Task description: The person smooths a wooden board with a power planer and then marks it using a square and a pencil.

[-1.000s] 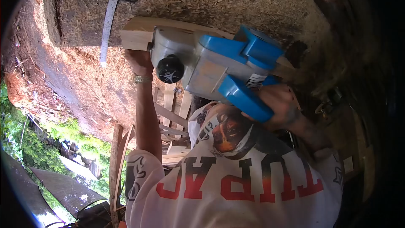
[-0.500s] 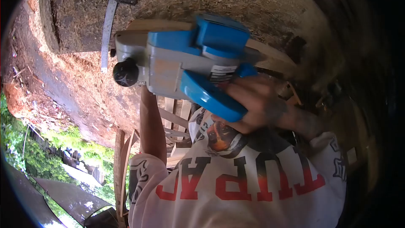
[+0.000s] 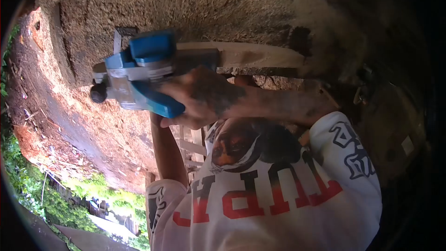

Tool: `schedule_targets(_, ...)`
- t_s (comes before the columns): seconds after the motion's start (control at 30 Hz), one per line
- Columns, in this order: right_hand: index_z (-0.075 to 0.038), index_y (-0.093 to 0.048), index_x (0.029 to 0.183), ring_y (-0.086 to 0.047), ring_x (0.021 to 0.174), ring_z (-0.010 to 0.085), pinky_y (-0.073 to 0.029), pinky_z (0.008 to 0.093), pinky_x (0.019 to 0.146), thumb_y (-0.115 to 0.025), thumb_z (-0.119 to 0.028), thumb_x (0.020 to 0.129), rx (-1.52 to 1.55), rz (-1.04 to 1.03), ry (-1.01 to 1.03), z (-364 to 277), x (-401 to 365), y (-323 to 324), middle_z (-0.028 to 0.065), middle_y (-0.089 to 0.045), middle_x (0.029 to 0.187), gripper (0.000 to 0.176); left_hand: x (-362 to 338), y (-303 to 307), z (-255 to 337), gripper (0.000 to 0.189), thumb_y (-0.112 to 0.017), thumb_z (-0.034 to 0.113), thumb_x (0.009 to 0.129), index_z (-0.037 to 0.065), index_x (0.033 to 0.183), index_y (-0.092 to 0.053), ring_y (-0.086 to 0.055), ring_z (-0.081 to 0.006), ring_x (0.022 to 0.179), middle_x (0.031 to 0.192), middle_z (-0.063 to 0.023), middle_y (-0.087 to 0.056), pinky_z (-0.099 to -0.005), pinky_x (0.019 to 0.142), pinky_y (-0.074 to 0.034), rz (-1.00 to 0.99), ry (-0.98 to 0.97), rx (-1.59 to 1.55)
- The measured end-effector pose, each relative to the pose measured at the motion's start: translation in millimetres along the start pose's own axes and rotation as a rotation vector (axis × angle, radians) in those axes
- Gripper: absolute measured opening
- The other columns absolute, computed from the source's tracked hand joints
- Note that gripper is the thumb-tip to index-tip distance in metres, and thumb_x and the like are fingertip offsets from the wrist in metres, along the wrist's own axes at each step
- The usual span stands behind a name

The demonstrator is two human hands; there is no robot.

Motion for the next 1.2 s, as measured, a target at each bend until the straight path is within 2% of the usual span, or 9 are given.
schedule_targets(0.33, 0.0, -0.071, 0.122, -0.075, 0.092, 0.0287, -0.057, 0.0402, 0.083, -0.086, -0.037, 0.082, -0.171, 0.417, -0.558, -30.4, -275.8, 81.9, 0.0194, -0.075, 0.102, 0.057, 35.1, -34.7, 60.8, 0.047, -0.085, 0.014, 0.084, -0.005, 0.122, -0.066, -0.07, -0.0267, 0.106, 0.112, -0.0189, -0.074, -0.04, 0.092, -0.054, -0.071, -0.09, 0.476)
schedule_targets(0.37, 0.0, -0.07, 0.123, -0.074, 0.094, 0.0268, -0.057, 0.04, 0.083, -0.086, -0.037, 0.083, -0.223, 0.471, -0.636, -33.4, -314.3, 87.9, 0.0185, -0.075, 0.104, 0.057, 32.1, -34.5, 80.3, 0.062, -0.083, 0.013, 0.086, -0.006, 0.138, -0.056, -0.063, -0.0329, 0.124, 0.129, -0.0238, -0.067, -0.0429, 0.104, -0.05, -0.175, -0.051, 0.521)
schedule_targets(0.47, 0.002, -0.068, 0.121, -0.071, 0.089, 0.024, -0.055, 0.0391, 0.08, -0.083, -0.041, 0.087, -0.296, 0.743, -0.719, -10.5, -429.6, 96.4, 0.0133, -0.073, 0.098, 0.057, -3.1, -64.8, 119.9, 0.08, -0.077, 0.009, 0.089, -0.003, 0.155, -0.035, -0.044, -0.0407, 0.145, 0.152, -0.0279, -0.048, -0.0473, 0.118, -0.039, 0.168, -0.392, 0.668)
schedule_targets(0.53, 0.002, -0.068, 0.116, -0.069, 0.086, 0.0222, -0.054, 0.0371, 0.079, -0.08, -0.039, 0.091, -0.295, 0.896, -0.908, 21.5, -512.1, 92.6, 0.0112, -0.07, 0.093, 0.05, -28.3, -85.5, 136.8, 0.091, -0.073, 0.024, 0.094, 0.001, 0.164, -0.019, -0.014, -0.0429, 0.158, 0.167, -0.0279, -0.023, -0.059, 0.126, -0.018, 0.064, -0.477, 1.078)
schedule_targets(0.73, 0.001, -0.068, 0.115, -0.064, 0.074, 0.0174, -0.051, 0.0343, 0.069, -0.07, -0.025, 0.101, 0.232, 1.227, -0.985, 25.5, -570.5, 132.2, 0.0106, -0.068, 0.09, 0.03, -103.1, -221.8, 125.4, 0.085, -0.066, 0.041, 0.096, 0.003, 0.162, -0.029, -0.015, -0.0398, 0.159, 0.171, -0.0206, -0.02, -0.0642, 0.126, -0.011, -0.22, -0.532, 1.135)
schedule_targets(0.83, -0.001, -0.067, 0.106, -0.059, 0.063, 0.0148, -0.049, 0.0338, 0.062, -0.07, -0.023, 0.102, -0.73, 1.156, -0.68, 56.9, -592.2, 148.7, 0.0057, -0.065, 0.079, 0.023, -102.5, -214.0, 114.4, 0.072, -0.062, 0.029, 0.099, 0.003, 0.159, -0.033, -0.019, -0.039, 0.158, 0.169, -0.0172, -0.028, -0.0652, 0.125, -0.013, -0.298, -0.605, 1.335)
schedule_targets(0.87, -0.002, -0.067, 0.107, -0.058, 0.063, 0.0139, -0.048, 0.0333, 0.06, -0.071, -0.025, 0.101, -0.712, 1.17, -0.676, 61.7, -592.7, 156.1, 0.0049, -0.065, 0.079, 0.024, -95.8, -207.7, 107.2, 0.07, -0.062, 0.026, 0.099, 0.003, 0.159, -0.034, -0.021, -0.0387, 0.158, 0.168, -0.0166, -0.03, -0.0655, 0.124, -0.014, -0.344, -0.674, 1.396)
schedule_targets(1.03, -0.006, -0.067, 0.112, -0.055, 0.059, 0.0096, -0.044, 0.0306, 0.051, -0.076, -0.032, 0.097, 0.092, 1.396, -0.807, 68.1, -557.3, 223.6, 0.0013, -0.062, 0.077, 0.032, -81.9, -218.4, 107.0, 0.046, -0.06, 0.009, 0.094, 0.003, 0.14, -0.058, -0.048, -0.0372, 0.141, 0.146, -0.0189, -0.057, -0.0537, 0.119, -0.035, -0.338, -0.782, 1.104)
schedule_targets(1.2, -0.008, -0.067, 0.11, -0.051, 0.05, 0.011, -0.043, 0.0299, 0.048, -0.077, -0.04, 0.095, 0.494, 1.437, -0.58, 141.7, -508.8, 296.6, 0.0, -0.058, 0.068, 0.037, -81.6, -237.0, 140.0, 0.039, -0.074, 0.002, 0.083, 0.002, 0.122, -0.069, -0.06, -0.038, 0.125, 0.129, -0.0176, -0.067, -0.0459, 0.102, -0.052, -0.364, -0.629, 1.057)
Point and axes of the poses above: each hand's wrist, its own x-axis towards the middle knuckle, its own y-axis out of the back of the hand, z = x × y, the point moved 1 cm from there along x, towards the middle knuckle
